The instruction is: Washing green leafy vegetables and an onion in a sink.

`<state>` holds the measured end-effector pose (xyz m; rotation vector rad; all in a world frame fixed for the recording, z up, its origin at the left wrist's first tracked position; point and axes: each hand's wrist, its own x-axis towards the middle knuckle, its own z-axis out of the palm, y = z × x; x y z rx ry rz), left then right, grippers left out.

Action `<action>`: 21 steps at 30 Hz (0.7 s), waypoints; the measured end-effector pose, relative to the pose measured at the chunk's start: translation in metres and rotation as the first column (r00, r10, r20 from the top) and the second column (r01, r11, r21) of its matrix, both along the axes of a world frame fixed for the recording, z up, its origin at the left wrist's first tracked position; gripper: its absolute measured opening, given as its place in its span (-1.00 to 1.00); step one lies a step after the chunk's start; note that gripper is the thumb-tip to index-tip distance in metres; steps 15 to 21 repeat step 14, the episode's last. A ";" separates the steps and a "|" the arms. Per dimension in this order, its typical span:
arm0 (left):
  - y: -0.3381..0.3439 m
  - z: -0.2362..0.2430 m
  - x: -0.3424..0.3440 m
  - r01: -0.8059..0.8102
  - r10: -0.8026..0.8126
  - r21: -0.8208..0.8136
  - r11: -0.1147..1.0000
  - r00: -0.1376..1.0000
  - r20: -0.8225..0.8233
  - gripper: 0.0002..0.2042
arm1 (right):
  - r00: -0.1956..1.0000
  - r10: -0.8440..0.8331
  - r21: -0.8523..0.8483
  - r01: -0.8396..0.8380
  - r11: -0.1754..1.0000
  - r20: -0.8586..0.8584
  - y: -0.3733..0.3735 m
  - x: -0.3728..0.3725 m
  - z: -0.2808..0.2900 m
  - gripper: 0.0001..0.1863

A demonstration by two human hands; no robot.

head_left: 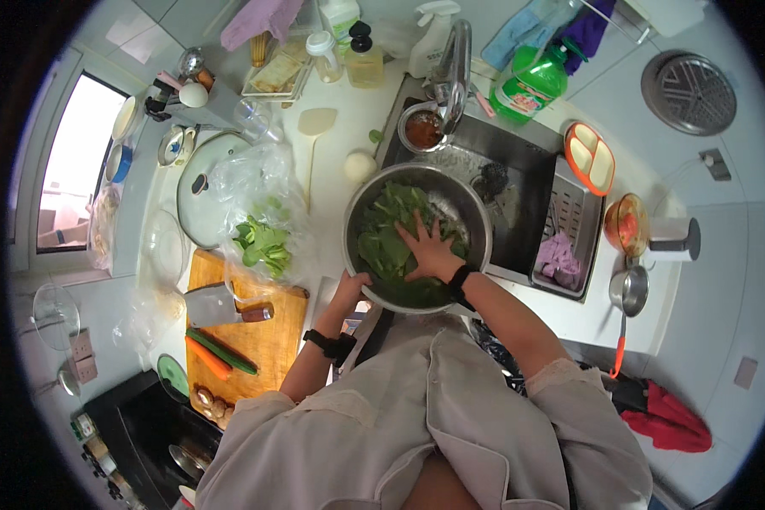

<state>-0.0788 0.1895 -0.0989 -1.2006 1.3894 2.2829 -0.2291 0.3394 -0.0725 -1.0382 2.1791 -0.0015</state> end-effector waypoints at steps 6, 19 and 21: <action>0.003 0.011 0.000 0.013 -0.012 0.037 0.999 1.000 -0.024 -0.58 | 0.994 0.074 -0.193 -0.088 0.977 -0.076 -0.006 -0.016 -0.012 -0.41; -0.005 0.004 0.009 0.094 -0.091 0.073 0.993 0.995 -0.039 -0.57 | 0.999 -0.047 -0.120 0.049 0.992 0.022 -0.025 -0.012 -0.005 -0.14; -0.005 0.004 0.009 0.094 -0.091 0.073 0.993 0.995 -0.039 -0.57 | 0.999 -0.047 -0.120 0.049 0.992 0.022 -0.025 -0.012 -0.005 -0.14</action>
